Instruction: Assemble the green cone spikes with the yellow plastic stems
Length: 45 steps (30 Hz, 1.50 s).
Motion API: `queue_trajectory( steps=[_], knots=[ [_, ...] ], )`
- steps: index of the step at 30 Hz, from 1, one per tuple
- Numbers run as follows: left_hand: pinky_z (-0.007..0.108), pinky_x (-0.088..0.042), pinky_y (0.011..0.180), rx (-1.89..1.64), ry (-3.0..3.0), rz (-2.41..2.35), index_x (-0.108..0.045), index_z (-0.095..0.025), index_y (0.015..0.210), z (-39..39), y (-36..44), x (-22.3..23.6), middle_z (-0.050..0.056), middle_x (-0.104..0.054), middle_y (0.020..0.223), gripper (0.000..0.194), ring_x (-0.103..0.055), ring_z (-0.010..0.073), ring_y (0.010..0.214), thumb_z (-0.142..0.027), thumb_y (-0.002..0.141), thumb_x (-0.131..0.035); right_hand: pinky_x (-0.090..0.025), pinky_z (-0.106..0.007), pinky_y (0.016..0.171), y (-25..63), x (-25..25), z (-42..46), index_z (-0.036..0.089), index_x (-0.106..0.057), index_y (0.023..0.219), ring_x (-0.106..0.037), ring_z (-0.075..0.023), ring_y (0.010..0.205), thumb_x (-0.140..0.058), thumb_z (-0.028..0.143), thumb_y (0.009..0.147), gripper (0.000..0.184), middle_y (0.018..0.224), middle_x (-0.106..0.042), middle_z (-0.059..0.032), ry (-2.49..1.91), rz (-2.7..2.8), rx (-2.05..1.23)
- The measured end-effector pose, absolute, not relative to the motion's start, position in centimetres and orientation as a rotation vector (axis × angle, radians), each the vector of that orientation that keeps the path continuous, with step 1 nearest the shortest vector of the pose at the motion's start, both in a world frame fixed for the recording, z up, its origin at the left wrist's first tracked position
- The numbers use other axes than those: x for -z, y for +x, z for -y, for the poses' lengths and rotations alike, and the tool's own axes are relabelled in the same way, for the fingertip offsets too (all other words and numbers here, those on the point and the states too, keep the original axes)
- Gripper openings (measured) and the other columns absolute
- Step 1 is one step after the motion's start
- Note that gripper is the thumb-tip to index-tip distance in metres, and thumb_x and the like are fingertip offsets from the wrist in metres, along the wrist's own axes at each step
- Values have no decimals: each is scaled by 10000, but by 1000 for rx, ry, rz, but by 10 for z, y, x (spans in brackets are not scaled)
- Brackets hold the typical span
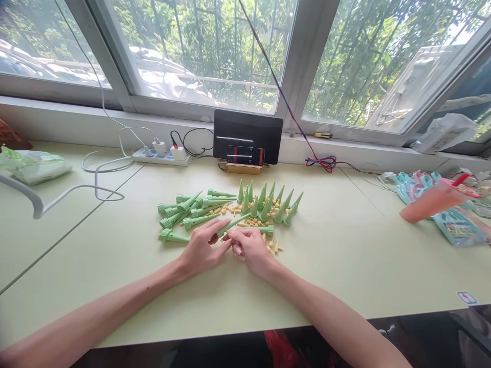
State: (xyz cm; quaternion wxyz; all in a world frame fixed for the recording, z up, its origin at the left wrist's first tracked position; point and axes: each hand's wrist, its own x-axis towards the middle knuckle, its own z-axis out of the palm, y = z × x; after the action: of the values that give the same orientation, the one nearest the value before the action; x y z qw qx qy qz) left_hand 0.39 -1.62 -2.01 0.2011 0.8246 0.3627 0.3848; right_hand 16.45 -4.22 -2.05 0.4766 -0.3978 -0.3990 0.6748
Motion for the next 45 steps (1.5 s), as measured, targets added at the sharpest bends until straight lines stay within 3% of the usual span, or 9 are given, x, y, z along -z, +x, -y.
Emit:
queue_trajectory(
  steps=[8, 23, 29, 35, 40, 45],
  knots=[
    [222, -434, 538, -1101, 2246, -1007, -601, -205, 1210, 14, 5, 22, 30, -602, 881, 372, -470, 94, 600, -239, 840, -619, -182, -204, 393, 166, 19, 38, 126, -704, 691, -189, -40, 425, -739, 327, 767, 217, 445, -362, 78, -861, 775, -1842],
    [217, -398, 514, -1084, 2279, -988, -633, -189, 1146, 15, 6, 19, 20, -602, 826, 320, -428, 86, 572, -204, 828, -607, -163, -244, 408, 162, 22, 45, 153, -609, 544, -280, -56, 389, -689, 412, 814, 382, 409, -383, 58, -1013, 1049, -1497],
    [217, -402, 522, -1090, 2265, -988, -637, -192, 1129, 15, 6, 18, 14, -591, 818, 309, -433, 88, 575, -202, 822, -612, -169, -228, 397, 164, 20, 42, 142, -626, 568, -255, -46, 406, -731, 370, 772, 324, 415, -381, 62, -957, 895, -1683],
    [215, -407, 522, -1116, 2252, -993, -627, -185, 1145, 14, 7, 18, 11, -586, 804, 324, -445, 90, 583, -211, 822, -615, -193, -178, 384, 164, 19, 40, 119, -707, 734, -187, -14, 443, -751, 306, 740, 193, 654, -569, 6, -861, 688, -1849],
    [216, -401, 517, -1101, 2265, -987, -631, -176, 1145, 15, 5, 19, 16, -585, 816, 318, -433, 87, 579, -216, 830, -611, -189, -199, 393, 162, 17, 43, 124, -682, 666, -213, -28, 414, -753, 336, 762, 243, 455, -385, 73, -876, 772, -1785],
    [210, -391, 514, -1085, 2274, -975, -645, -177, 1119, 15, 5, 18, 11, -580, 802, 293, -416, 84, 575, -218, 830, -614, -157, -232, 415, 161, 18, 46, 123, -644, 584, -244, -33, 403, -744, 365, 780, 327, 413, -370, 72, -947, 879, -1655]
  ],
)
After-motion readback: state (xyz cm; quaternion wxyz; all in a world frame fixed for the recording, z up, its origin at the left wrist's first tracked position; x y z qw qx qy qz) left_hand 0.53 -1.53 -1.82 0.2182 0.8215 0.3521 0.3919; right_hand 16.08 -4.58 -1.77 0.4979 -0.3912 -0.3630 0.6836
